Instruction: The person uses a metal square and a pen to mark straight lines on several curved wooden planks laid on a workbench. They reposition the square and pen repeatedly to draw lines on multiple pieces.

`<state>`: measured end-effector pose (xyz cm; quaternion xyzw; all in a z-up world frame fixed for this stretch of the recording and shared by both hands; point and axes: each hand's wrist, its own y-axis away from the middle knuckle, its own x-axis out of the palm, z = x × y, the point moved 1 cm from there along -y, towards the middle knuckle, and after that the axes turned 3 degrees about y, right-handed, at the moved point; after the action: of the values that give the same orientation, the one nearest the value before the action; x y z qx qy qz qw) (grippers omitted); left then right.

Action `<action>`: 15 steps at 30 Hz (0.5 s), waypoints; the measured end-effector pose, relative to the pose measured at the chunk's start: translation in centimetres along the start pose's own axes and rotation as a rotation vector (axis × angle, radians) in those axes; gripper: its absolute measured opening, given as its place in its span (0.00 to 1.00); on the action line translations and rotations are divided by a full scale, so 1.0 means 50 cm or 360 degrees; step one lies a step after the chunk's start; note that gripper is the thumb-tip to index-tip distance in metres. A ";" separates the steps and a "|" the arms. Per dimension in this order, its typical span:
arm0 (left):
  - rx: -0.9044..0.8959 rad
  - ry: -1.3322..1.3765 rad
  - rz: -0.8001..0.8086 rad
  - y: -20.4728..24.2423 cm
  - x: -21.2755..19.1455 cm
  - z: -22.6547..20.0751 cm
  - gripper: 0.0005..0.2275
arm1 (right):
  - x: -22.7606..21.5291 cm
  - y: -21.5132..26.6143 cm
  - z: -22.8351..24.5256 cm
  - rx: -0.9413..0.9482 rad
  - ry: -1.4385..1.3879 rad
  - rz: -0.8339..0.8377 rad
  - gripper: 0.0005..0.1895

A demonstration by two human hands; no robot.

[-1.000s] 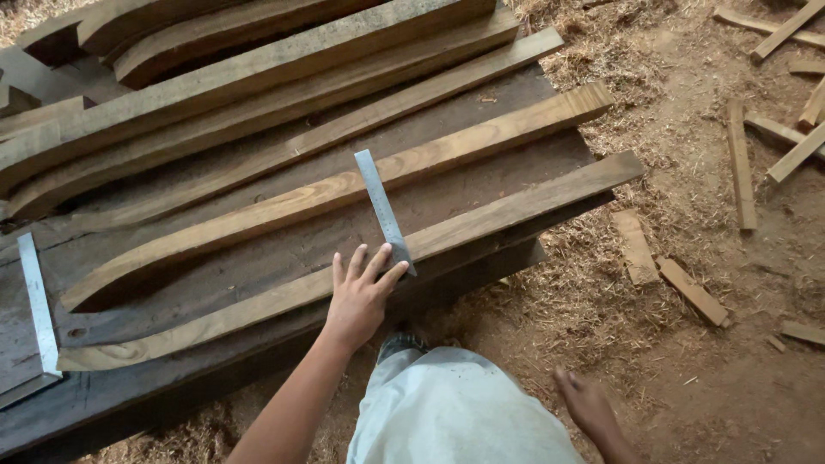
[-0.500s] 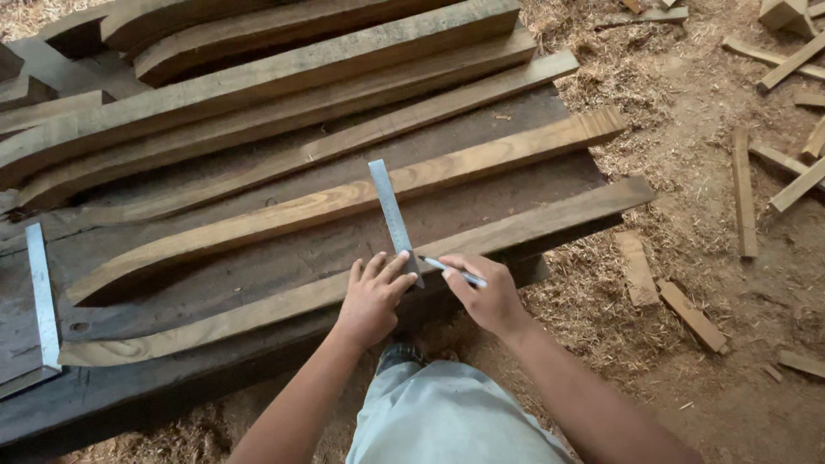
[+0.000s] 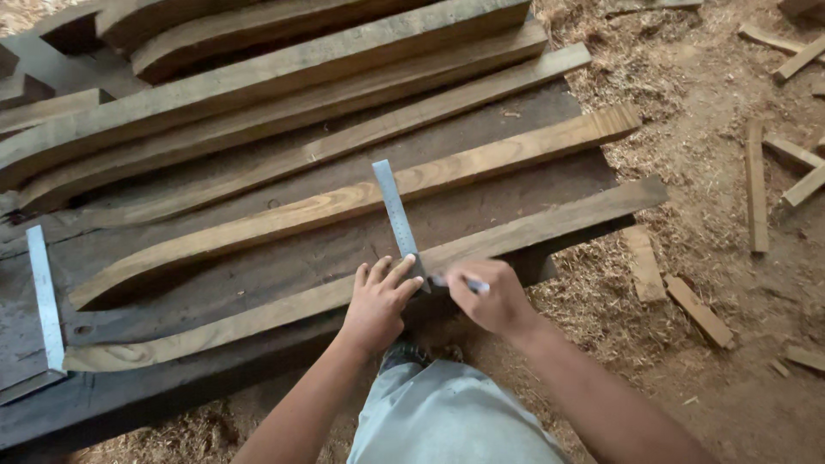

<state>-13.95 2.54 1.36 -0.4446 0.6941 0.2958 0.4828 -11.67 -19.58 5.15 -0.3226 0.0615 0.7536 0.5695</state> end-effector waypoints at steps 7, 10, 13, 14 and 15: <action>0.0000 -0.0008 -0.0017 0.002 -0.002 -0.003 0.27 | 0.002 -0.019 0.015 0.0089 0.0128 0.0049 0.09; 0.0000 -0.0007 -0.0012 0.002 -0.001 -0.002 0.27 | -0.025 0.038 0.009 -0.0007 0.0002 0.0083 0.08; 0.0132 -0.0100 -0.0028 0.015 -0.002 0.010 0.26 | -0.047 0.104 -0.017 0.0044 0.0029 0.0108 0.09; 0.0162 -0.0141 -0.0090 0.022 -0.003 0.016 0.25 | -0.053 0.127 -0.031 0.0155 0.0038 0.0081 0.09; 0.0189 -0.0182 -0.0149 0.035 -0.003 0.022 0.23 | -0.059 0.153 -0.045 0.0267 0.0044 0.0057 0.10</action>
<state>-15.05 4.27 1.06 -0.4296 0.6601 0.2561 0.5605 -17.19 -25.68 2.91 -0.2829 0.1381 0.7513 0.5801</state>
